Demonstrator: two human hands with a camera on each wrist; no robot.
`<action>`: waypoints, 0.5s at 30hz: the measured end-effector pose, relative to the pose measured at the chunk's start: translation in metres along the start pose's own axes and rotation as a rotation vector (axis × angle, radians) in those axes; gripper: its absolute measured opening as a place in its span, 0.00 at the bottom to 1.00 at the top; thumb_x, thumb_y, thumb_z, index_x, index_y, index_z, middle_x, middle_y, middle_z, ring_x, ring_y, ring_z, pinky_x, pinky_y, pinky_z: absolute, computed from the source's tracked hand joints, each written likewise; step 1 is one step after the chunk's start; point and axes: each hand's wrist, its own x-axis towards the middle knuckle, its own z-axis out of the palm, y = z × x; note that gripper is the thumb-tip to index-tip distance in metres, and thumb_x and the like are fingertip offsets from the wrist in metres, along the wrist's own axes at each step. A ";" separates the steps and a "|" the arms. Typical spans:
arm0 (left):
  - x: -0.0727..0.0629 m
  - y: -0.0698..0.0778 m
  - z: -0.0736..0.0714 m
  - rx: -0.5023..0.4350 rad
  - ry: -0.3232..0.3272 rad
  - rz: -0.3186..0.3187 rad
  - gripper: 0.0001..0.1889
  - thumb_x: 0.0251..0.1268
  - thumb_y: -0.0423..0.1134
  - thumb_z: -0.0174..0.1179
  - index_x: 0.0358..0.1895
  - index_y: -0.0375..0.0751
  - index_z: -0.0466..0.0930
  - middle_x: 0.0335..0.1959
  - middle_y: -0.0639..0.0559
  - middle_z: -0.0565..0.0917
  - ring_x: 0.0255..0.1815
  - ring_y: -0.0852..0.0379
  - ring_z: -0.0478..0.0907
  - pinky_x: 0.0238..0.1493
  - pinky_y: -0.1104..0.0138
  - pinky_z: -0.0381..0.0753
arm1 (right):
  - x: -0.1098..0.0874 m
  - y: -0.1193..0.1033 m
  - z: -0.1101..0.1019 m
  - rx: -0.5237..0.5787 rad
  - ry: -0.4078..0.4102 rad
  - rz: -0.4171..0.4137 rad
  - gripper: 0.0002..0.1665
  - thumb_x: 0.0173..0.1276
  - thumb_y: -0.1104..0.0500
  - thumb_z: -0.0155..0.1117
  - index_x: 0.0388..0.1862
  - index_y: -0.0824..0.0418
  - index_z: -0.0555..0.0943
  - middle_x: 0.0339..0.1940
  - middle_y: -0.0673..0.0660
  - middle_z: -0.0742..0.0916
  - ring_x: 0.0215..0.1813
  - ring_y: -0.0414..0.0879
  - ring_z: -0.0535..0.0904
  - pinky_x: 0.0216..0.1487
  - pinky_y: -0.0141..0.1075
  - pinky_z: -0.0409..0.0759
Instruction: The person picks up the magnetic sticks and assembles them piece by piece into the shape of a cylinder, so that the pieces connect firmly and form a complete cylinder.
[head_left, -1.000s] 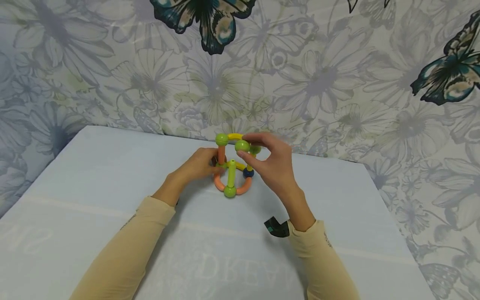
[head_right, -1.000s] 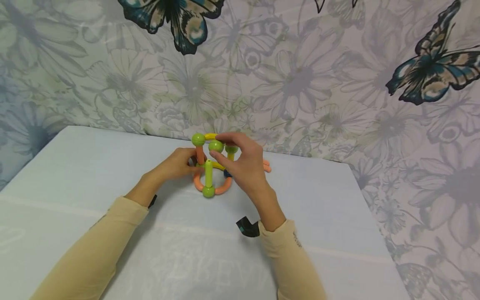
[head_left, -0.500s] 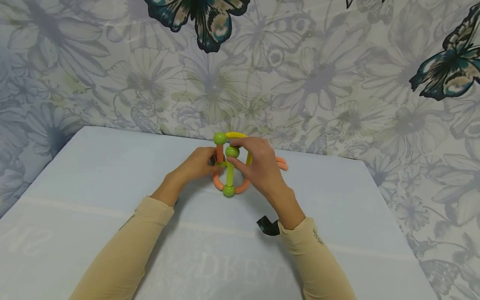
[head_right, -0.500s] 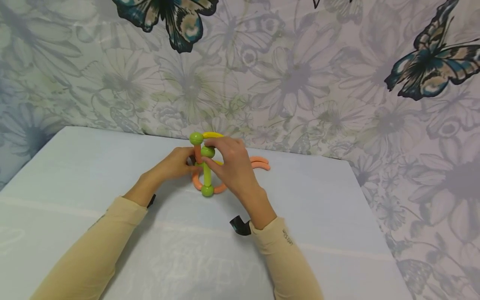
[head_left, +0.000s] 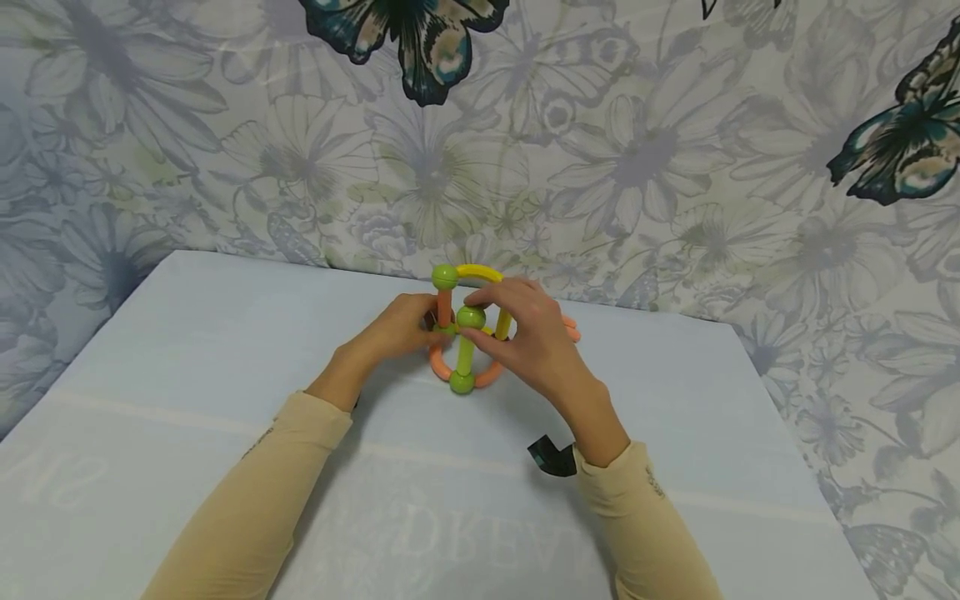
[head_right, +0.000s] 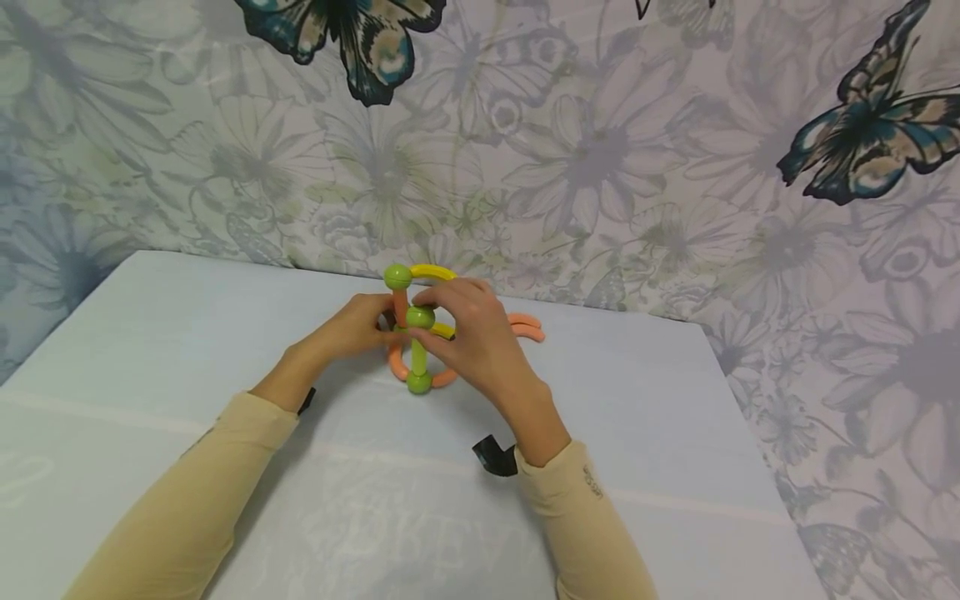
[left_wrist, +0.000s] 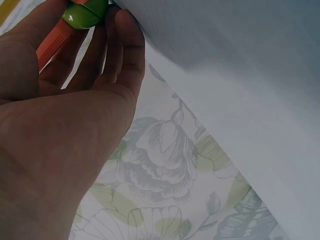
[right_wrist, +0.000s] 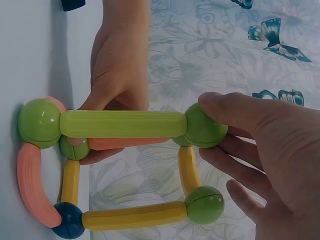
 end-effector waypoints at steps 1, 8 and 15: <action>0.000 0.000 0.000 0.004 0.000 0.002 0.13 0.65 0.34 0.73 0.50 0.37 0.84 0.42 0.44 0.88 0.43 0.49 0.83 0.48 0.56 0.81 | 0.000 0.000 -0.001 0.002 -0.008 0.000 0.18 0.63 0.59 0.82 0.50 0.59 0.87 0.48 0.51 0.91 0.54 0.47 0.85 0.67 0.46 0.76; 0.001 0.000 0.001 -0.005 -0.006 0.001 0.14 0.65 0.34 0.73 0.52 0.37 0.84 0.43 0.45 0.88 0.43 0.49 0.83 0.48 0.57 0.81 | -0.002 -0.001 -0.003 0.030 -0.037 0.004 0.19 0.64 0.59 0.82 0.52 0.59 0.87 0.50 0.51 0.91 0.56 0.46 0.85 0.66 0.47 0.77; -0.003 -0.004 -0.005 -0.148 -0.024 -0.017 0.15 0.67 0.37 0.73 0.54 0.42 0.84 0.60 0.47 0.84 0.51 0.47 0.81 0.49 0.57 0.82 | -0.002 -0.001 -0.002 0.033 -0.031 -0.011 0.20 0.64 0.57 0.82 0.53 0.58 0.87 0.49 0.51 0.91 0.52 0.46 0.84 0.63 0.47 0.76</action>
